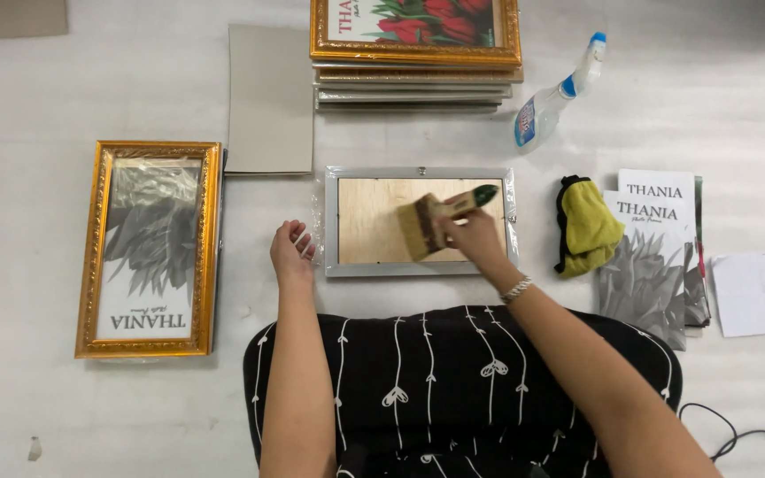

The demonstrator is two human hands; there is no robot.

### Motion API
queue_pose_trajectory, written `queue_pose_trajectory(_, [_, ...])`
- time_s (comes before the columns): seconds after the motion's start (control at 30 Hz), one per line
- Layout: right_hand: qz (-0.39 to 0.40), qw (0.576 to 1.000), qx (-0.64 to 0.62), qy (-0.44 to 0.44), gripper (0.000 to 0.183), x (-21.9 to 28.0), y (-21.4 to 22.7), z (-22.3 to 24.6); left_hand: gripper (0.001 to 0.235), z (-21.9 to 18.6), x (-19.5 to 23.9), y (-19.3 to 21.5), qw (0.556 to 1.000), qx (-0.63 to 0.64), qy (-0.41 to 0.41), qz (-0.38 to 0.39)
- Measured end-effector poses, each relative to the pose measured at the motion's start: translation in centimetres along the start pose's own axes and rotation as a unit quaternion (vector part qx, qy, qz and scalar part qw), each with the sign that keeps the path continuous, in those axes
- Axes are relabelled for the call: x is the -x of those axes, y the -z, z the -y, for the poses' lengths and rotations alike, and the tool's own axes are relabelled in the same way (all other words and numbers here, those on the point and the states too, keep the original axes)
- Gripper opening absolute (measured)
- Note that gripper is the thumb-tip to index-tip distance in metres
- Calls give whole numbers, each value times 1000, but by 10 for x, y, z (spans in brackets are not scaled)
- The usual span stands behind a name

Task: Cleaning a picture frame and its glass using a brush, spray, and cloth

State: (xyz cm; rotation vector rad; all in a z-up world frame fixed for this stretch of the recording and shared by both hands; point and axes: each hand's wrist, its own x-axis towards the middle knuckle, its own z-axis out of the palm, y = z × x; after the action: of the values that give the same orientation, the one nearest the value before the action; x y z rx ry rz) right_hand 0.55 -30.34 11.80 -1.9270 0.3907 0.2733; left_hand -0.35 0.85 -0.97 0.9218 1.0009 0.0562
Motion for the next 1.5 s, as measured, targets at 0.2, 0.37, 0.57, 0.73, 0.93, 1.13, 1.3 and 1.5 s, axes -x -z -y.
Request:
queue_pose_trajectory(0.2, [-144,959,242,-15,37,-14,135,-78,24,-4,8,-3,1000,2,-3,0])
queue_pose_trajectory(0.37, [-158,912,363,104,33,5,98,-87,24,-4,12,-4,1000,-3,-7,-11])
queue_pose_trajectory(0.57, [-22,906,358,225,37,25,-31,-61,25,-8,11,3,998,17,-25,-48])
queue_pose_trajectory(0.73, [64,936,228,260,30,50,-121,-10,27,-12,19,2,997,31,-41,-60])
queue_pose_trajectory(0.93, [140,977,1,158,31,47,-130,11,24,-10,16,2,996,46,-49,-57])
queue_pose_trajectory(1.13, [97,994,-25,40,34,-1,-22,-70,23,-18,24,-2,997,32,-37,-56])
queue_pose_trajectory(1.3, [-9,1000,1,2,37,0,109,-78,22,-16,23,-5,998,25,-28,-46])
queue_pose_trajectory(1.5, [-59,986,159,5,43,-11,170,-63,24,-13,20,-2,999,11,-21,-35])
